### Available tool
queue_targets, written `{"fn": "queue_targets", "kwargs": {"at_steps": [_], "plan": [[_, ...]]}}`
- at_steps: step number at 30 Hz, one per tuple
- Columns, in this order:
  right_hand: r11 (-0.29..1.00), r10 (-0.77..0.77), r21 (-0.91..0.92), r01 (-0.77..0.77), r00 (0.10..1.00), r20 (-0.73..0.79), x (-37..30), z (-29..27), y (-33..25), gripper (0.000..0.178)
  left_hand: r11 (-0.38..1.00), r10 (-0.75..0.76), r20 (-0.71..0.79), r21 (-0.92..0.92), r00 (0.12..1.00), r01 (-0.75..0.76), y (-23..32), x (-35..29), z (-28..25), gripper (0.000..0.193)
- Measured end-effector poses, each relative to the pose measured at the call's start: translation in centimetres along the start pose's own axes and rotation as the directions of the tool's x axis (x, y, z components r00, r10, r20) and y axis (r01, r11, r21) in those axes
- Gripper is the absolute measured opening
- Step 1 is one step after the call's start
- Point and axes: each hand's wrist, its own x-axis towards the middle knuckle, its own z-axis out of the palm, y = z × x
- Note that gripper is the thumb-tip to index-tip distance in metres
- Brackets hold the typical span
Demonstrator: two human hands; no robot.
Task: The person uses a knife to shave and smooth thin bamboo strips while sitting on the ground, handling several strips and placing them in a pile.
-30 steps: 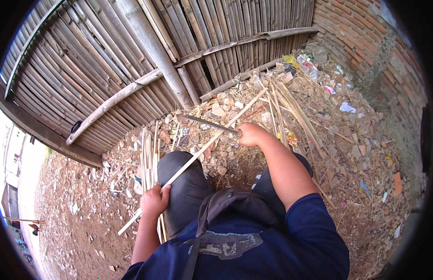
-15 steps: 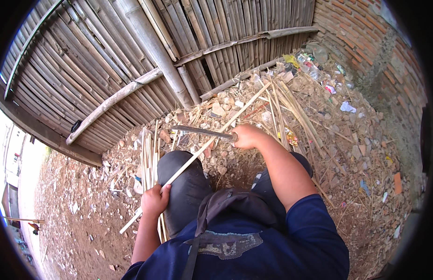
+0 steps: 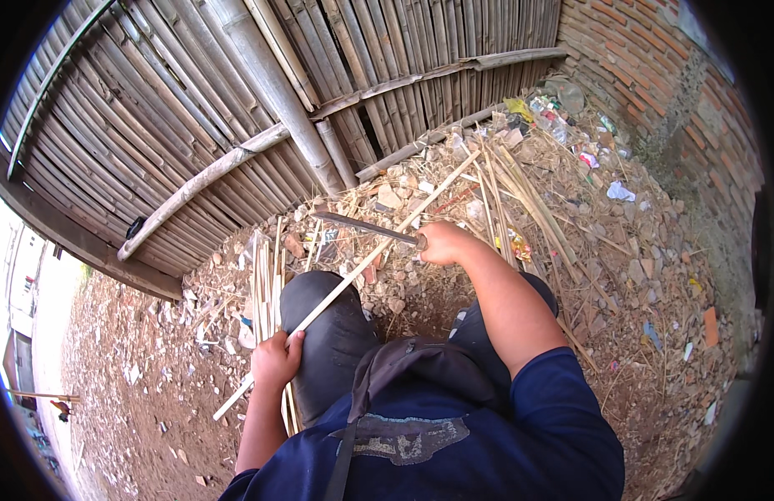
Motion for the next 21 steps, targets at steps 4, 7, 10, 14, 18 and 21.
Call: {"fn": "queue_targets", "kwargs": {"at_steps": [4,7,10,14,18,21], "plan": [[1.000,0.005,-0.021,-0.006,1.000,-0.004,-0.4,-0.3,-0.4,0.041,1.000,0.017,-0.011,-0.011,1.000,-0.017,-0.1,0.0,0.2,0.052],[0.999,-0.036,-0.029,0.036,0.999,-0.021,-0.4,-0.9,-0.1,0.041,0.999,0.026,-0.019,-0.018,0.999,-0.027,-0.3,0.1,0.3,0.052],[0.999,0.054,-0.006,-0.054,0.998,0.028,-1.1,-3.2,-0.7,0.040,1.000,0.015,-0.023,-0.027,1.000,-0.016,-0.6,0.0,0.6,0.052],[0.996,0.086,0.015,-0.085,0.990,-0.113,-0.7,-1.9,1.7,0.034,0.999,0.030,-0.035,-0.044,0.999,-0.032,-0.5,0.1,1.1,0.052],[0.994,0.101,-0.051,-0.099,0.994,0.037,-2.1,-1.9,-2.7,0.030,0.998,0.048,-0.053,-0.029,0.997,-0.049,-0.6,0.0,0.9,0.051],[0.994,-0.006,-0.106,0.012,0.998,0.056,-2.3,-0.4,-4.3,0.026,0.997,0.070,-0.051,-0.012,0.996,-0.070,-0.8,0.1,0.7,0.051]]}}
